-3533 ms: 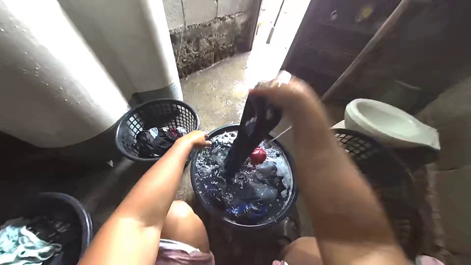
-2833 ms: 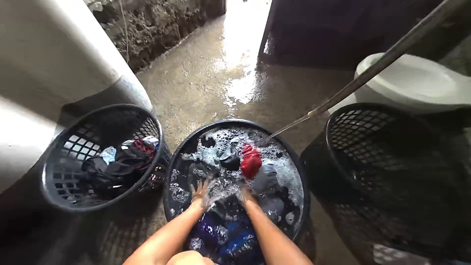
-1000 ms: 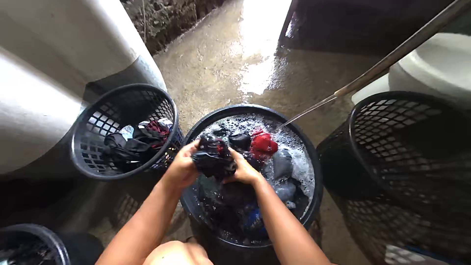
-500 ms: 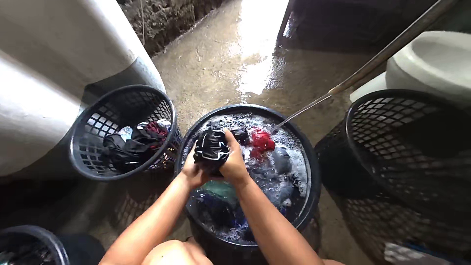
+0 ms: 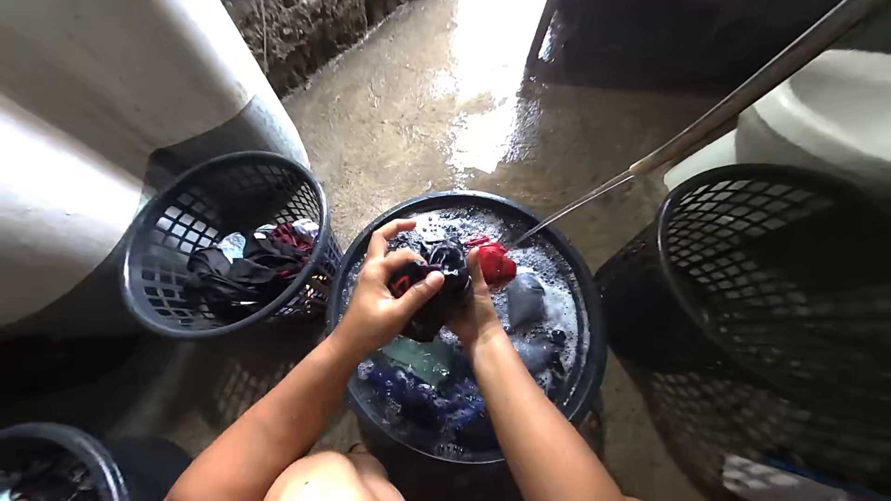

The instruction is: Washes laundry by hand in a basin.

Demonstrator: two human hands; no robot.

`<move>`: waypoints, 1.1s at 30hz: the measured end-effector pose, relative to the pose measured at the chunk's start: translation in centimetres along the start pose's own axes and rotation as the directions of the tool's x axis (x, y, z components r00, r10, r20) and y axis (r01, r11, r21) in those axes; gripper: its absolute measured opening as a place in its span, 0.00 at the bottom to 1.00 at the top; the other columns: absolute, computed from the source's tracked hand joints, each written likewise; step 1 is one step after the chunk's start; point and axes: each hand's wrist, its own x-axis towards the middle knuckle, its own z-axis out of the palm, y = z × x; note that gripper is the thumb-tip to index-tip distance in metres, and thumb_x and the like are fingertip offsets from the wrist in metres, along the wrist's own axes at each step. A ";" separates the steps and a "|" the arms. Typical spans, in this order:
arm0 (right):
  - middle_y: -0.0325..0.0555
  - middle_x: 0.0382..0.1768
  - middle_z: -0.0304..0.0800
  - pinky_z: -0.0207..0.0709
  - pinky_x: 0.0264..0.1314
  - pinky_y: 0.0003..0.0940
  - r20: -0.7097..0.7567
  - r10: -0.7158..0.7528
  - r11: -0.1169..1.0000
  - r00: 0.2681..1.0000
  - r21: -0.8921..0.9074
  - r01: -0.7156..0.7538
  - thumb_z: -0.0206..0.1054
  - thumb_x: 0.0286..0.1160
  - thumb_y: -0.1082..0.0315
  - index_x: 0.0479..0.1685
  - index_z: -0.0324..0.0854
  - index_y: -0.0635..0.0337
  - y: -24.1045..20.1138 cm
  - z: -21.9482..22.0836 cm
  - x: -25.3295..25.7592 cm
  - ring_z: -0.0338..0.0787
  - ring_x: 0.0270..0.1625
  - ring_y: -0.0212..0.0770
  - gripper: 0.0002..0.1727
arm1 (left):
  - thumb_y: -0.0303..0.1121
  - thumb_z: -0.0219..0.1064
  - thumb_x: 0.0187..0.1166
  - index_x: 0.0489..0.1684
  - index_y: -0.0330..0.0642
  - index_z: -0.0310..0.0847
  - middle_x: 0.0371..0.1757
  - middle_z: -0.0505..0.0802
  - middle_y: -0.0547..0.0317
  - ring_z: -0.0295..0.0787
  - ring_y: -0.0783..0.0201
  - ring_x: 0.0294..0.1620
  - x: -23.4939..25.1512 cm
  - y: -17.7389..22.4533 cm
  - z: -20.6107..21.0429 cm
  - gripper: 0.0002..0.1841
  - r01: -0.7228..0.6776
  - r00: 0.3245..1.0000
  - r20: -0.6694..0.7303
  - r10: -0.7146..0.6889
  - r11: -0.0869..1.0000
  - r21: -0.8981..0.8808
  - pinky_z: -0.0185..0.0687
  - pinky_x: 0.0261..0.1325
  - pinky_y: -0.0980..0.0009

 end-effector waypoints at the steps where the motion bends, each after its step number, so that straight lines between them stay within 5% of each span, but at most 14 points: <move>1: 0.43 0.44 0.95 0.91 0.53 0.40 -0.003 -0.060 0.998 0.998 -0.012 0.060 0.71 0.73 0.39 0.57 0.85 0.51 -0.5 0.3 0.2 0.95 0.47 0.38 0.27 | 0.44 0.67 0.81 0.41 0.46 0.88 0.76 0.82 0.62 0.79 0.68 0.73 -0.2 -0.5 -0.5 0.11 0.006 1.000 0.018 -0.005 1.000 -0.031 0.82 0.71 0.65; 3: 0.42 0.36 0.95 0.91 0.45 0.37 0.007 -0.162 0.974 0.987 -0.156 0.161 0.76 0.68 0.56 0.49 0.87 0.53 -1.7 1.2 0.1 0.94 0.39 0.35 0.16 | 0.40 0.60 0.87 0.48 0.44 0.88 0.47 0.94 0.67 0.91 0.74 0.45 -0.2 -1.4 -1.3 0.13 0.196 0.978 -0.025 -0.206 0.957 -0.212 0.90 0.49 0.71; 5: 0.38 0.34 0.93 0.89 0.39 0.33 0.069 -0.235 0.894 0.969 -0.375 0.244 0.72 0.66 0.66 0.46 0.87 0.54 -2.4 2.4 -0.4 0.91 0.35 0.31 0.10 | 0.45 0.53 0.92 0.49 0.46 0.84 0.33 0.93 0.63 0.91 0.70 0.30 0.3 -1.9 -1.7 0.16 0.422 0.890 -0.017 -0.456 0.837 -0.348 0.91 0.33 0.69; 11: 0.31 0.26 0.89 0.83 0.34 0.24 0.492 -0.223 0.389 0.842 -0.747 0.539 0.72 0.56 0.73 0.28 0.88 0.57 -2.4 4.9 -1.4 0.86 0.30 0.21 0.03 | 0.44 0.50 0.91 0.38 0.51 0.82 0.27 0.90 0.68 0.86 0.75 0.26 1.4 -4.1 -2.3 0.17 0.786 0.617 0.344 -0.707 0.535 -0.311 0.85 0.29 0.75; 14: 0.28 0.20 0.82 0.75 0.27 0.23 0.467 -0.145 0.382 0.872 -0.787 0.485 0.70 0.55 0.69 0.19 0.83 0.52 -2.5 5.7 -1.9 0.80 0.24 0.21 0.04 | 0.44 0.46 0.92 0.32 0.52 0.80 0.23 0.88 0.68 0.86 0.75 0.23 1.3 -5.1 -1.9 0.19 0.850 0.526 0.459 -0.716 0.420 -0.318 0.83 0.28 0.76; 16: 0.29 0.19 0.81 0.76 0.27 0.26 0.299 -0.215 0.587 0.930 -0.721 0.368 0.68 0.57 0.68 0.19 0.81 0.50 -2.3 5.4 -1.8 0.80 0.23 0.24 0.05 | 0.47 0.47 0.93 0.40 0.54 0.83 0.29 0.92 0.66 0.90 0.73 0.29 1.1 -5.1 -1.6 0.19 0.824 0.566 0.461 -0.683 0.450 -0.345 0.87 0.33 0.74; 17: 0.32 0.22 0.85 0.81 0.30 0.28 0.174 -0.244 0.708 0.954 -0.641 0.298 0.66 0.61 0.68 0.25 0.83 0.51 -2.1 5.4 -1.8 0.83 0.26 0.26 0.03 | 0.50 0.46 0.94 0.55 0.57 0.82 0.38 0.94 0.66 0.91 0.72 0.37 0.9 -5.3 -1.6 0.18 0.786 0.618 0.451 -0.644 0.509 -0.351 0.89 0.40 0.73; 20: 0.43 0.32 0.90 0.88 0.40 0.38 -0.207 -0.169 0.968 0.963 -0.216 0.124 0.47 0.90 0.61 0.42 0.82 0.57 -1.4 5.7 -1.6 0.91 0.36 0.37 0.18 | 0.56 0.47 0.92 0.88 0.61 0.65 0.69 0.89 0.63 0.90 0.66 0.59 0.1 -6.5 -1.7 0.27 0.597 0.802 0.355 -0.480 0.631 -0.496 0.88 0.57 0.65; 23: 0.47 0.40 0.91 0.87 0.48 0.51 -0.357 0.022 0.994 0.934 0.109 0.018 0.43 0.90 0.42 0.51 0.81 0.53 -1.7 5.7 -0.9 0.92 0.45 0.45 0.28 | 0.69 0.54 0.81 0.84 0.65 0.70 0.76 0.86 0.60 0.89 0.61 0.64 -1.5 -8.2 -1.5 0.35 0.301 0.953 0.235 -0.191 0.505 -0.809 0.89 0.60 0.60; 25: 0.47 0.42 0.90 0.87 0.49 0.50 -0.385 -0.040 0.999 0.922 0.000 0.043 0.42 0.93 0.48 0.55 0.79 0.53 -2.0 5.6 -0.7 0.91 0.46 0.44 0.24 | 0.76 0.61 0.70 0.77 0.64 0.76 0.64 0.91 0.61 0.90 0.62 0.61 -2.1 -8.0 -1.0 0.39 0.244 0.966 0.158 -0.205 0.517 -0.820 0.88 0.62 0.60; 26: 0.46 0.43 0.90 0.88 0.47 0.45 -0.368 -0.159 0.980 0.916 -0.174 0.100 0.44 0.95 0.57 0.59 0.79 0.54 -1.9 5.6 -0.9 0.91 0.44 0.42 0.19 | 0.73 0.60 0.74 0.69 0.60 0.79 0.56 0.93 0.62 0.91 0.64 0.56 -2.1 -7.3 -0.5 0.34 0.246 0.952 0.095 -0.292 0.539 -0.806 0.89 0.60 0.61; 27: 0.46 0.46 0.90 0.88 0.48 0.40 -0.276 -0.311 0.903 0.909 -0.383 0.193 0.49 0.90 0.70 0.66 0.80 0.57 -1.8 5.5 -1.2 0.91 0.44 0.39 0.16 | 0.65 0.53 0.85 0.61 0.55 0.81 0.50 0.92 0.61 0.90 0.65 0.52 -1.9 -6.5 -0.1 0.27 0.277 0.917 0.046 -0.397 0.549 -0.788 0.89 0.57 0.63; 29: 0.42 0.45 0.94 0.89 0.47 0.31 0.038 -0.562 0.579 0.826 -0.696 0.425 0.69 0.69 0.79 0.54 0.89 0.64 -1.7 5.8 -1.8 0.92 0.43 0.31 0.14 | 0.52 0.44 0.94 0.51 0.47 0.80 0.42 0.91 0.59 0.90 0.65 0.45 -1.2 -5.1 0.2 0.22 0.403 0.811 0.064 -0.582 0.476 -0.781 0.88 0.52 0.65; 33: 0.33 0.31 0.90 0.80 0.45 0.40 0.605 -0.452 -0.136 0.656 -0.773 0.620 0.78 0.51 0.65 0.28 0.94 0.48 -0.8 9.2 -4.6 0.87 0.41 0.35 0.05 | 0.51 0.41 0.95 0.37 0.46 0.84 0.29 0.92 0.60 0.90 0.69 0.31 -0.8 -4.2 0.1 0.27 0.564 0.729 0.286 -0.622 0.308 -0.766 0.88 0.38 0.71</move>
